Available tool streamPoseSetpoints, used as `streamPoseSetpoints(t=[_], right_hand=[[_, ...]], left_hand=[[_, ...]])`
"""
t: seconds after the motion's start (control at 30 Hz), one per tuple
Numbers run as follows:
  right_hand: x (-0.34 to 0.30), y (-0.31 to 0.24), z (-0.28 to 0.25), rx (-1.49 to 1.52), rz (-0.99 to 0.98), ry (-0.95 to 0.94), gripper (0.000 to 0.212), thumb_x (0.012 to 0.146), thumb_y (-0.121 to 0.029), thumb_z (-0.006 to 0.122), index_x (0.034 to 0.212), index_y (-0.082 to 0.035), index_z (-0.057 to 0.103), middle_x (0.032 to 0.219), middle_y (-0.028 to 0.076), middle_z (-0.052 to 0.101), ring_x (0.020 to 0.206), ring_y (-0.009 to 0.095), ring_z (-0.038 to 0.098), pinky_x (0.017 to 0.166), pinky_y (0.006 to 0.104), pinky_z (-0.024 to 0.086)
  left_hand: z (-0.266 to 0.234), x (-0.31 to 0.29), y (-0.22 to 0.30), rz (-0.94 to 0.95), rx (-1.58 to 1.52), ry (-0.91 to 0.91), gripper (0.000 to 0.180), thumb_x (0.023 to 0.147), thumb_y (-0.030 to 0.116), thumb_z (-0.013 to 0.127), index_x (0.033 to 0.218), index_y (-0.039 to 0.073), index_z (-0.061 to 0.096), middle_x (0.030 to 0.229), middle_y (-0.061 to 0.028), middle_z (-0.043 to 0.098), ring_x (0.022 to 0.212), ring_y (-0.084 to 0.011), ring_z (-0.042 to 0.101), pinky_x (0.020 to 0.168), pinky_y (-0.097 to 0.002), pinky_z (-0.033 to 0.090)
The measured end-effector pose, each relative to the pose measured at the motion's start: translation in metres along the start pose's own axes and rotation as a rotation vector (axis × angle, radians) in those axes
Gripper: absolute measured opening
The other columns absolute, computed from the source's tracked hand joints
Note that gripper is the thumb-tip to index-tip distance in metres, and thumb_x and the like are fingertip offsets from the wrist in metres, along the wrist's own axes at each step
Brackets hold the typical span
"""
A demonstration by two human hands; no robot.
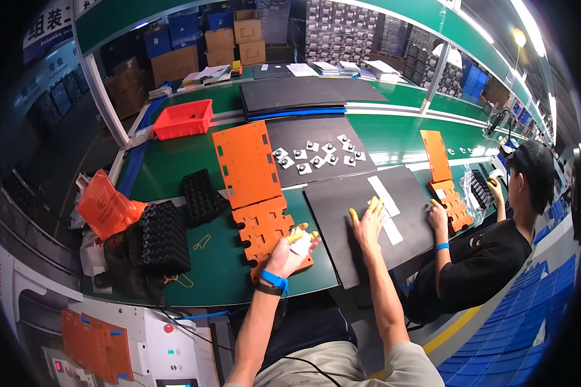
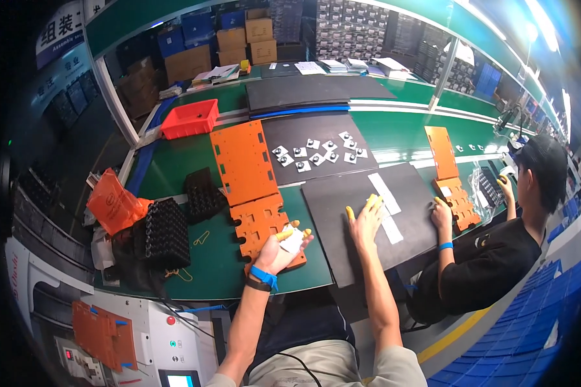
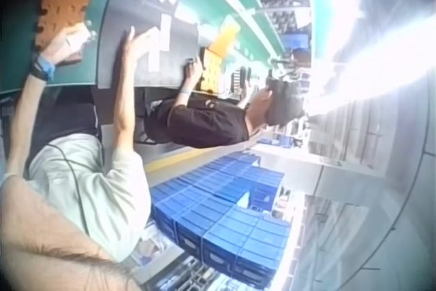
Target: Placing small electronic parts into plastic housings and loading them into a machine for processing.
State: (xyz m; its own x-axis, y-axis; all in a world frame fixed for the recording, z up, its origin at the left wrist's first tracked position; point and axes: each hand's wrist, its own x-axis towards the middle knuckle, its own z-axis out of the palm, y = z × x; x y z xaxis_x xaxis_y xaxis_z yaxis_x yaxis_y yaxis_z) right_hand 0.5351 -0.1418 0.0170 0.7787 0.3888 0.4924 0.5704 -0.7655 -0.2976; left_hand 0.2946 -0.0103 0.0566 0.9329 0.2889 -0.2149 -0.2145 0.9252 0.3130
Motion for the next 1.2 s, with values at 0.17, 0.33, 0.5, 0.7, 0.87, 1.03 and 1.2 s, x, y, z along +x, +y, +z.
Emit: streamPoseSetpoints(t=[0.17,0.33,0.5,0.7,0.87,1.03,1.2], right_hand=[[-0.016,-0.017,0.008,-0.008,-0.153,-0.279,0.084,0.091,-0.054,0.061,0.144,0.008,0.040,0.150,0.034,0.035,0.141,0.053,0.028,0.115,0.0610,0.021],[-0.040,-0.055,-0.018,0.177,-0.389,-0.385,0.070,0.086,-0.041,0.070,0.139,0.001,0.049,0.143,0.029,0.044,0.137,0.046,0.036,0.110,0.0529,0.033],[-0.033,-0.064,-0.004,0.118,-0.313,-0.317,0.085,0.083,-0.048,0.072,0.143,0.005,0.043,0.152,0.031,0.032,0.144,0.048,0.025,0.116,0.0589,0.022],[-0.057,-0.067,0.006,0.355,-0.480,-0.167,0.044,0.087,-0.017,0.067,0.123,0.006,0.058,0.131,0.028,0.057,0.126,0.043,0.052,0.102,0.0471,0.046],[-0.040,-0.088,-0.028,0.415,-0.317,-0.046,0.019,0.092,-0.011,0.062,0.108,-0.002,0.068,0.087,0.017,0.069,0.076,0.036,0.067,0.065,0.0437,0.054],[-0.056,-0.136,-0.088,0.666,-0.445,-0.132,0.031,0.085,-0.007,0.067,0.116,-0.001,0.067,0.110,0.019,0.069,0.092,0.037,0.069,0.082,0.0428,0.056],[-0.047,-0.119,-0.092,0.630,-0.482,-0.009,0.038,0.088,-0.013,0.068,0.124,-0.003,0.063,0.130,0.017,0.060,0.122,0.037,0.056,0.112,0.0562,0.034]], left_hand=[[0.004,-0.005,0.007,-0.040,-0.092,0.015,0.025,0.106,0.020,0.039,0.119,0.002,0.052,0.127,-0.0276,0.054,0.121,-0.0448,0.056,0.103,-0.0485,0.052],[-0.009,-0.006,0.007,0.017,0.098,0.020,0.029,0.106,0.024,0.042,0.122,0.002,0.051,0.134,-0.0272,0.052,0.121,-0.0413,0.057,0.090,-0.0391,0.057],[-0.010,-0.001,0.009,0.058,0.051,0.026,0.025,0.103,0.023,0.048,0.117,0.004,0.056,0.132,-0.0239,0.055,0.114,-0.0377,0.060,0.084,-0.0353,0.053],[-0.006,-0.007,0.022,0.094,-0.196,0.094,0.019,0.098,0.018,0.055,0.107,0.002,0.062,0.113,-0.0175,0.066,0.102,-0.0285,0.062,0.077,-0.0344,0.049],[-0.035,0.001,0.021,0.075,-0.184,-0.017,0.023,0.101,0.021,0.052,0.109,0.003,0.063,0.114,-0.0175,0.066,0.104,-0.0292,0.063,0.079,-0.0347,0.052],[-0.022,0.011,0.005,0.199,0.070,0.071,0.032,0.106,0.031,0.042,0.114,0.007,0.062,0.114,-0.0098,0.068,0.102,-0.0238,0.065,0.092,-0.0437,0.054],[-0.009,0.001,0.004,0.163,-0.031,0.133,0.032,0.103,0.032,0.049,0.116,0.005,0.061,0.103,-0.0114,0.067,0.096,-0.0267,0.065,0.091,-0.0427,0.056]])
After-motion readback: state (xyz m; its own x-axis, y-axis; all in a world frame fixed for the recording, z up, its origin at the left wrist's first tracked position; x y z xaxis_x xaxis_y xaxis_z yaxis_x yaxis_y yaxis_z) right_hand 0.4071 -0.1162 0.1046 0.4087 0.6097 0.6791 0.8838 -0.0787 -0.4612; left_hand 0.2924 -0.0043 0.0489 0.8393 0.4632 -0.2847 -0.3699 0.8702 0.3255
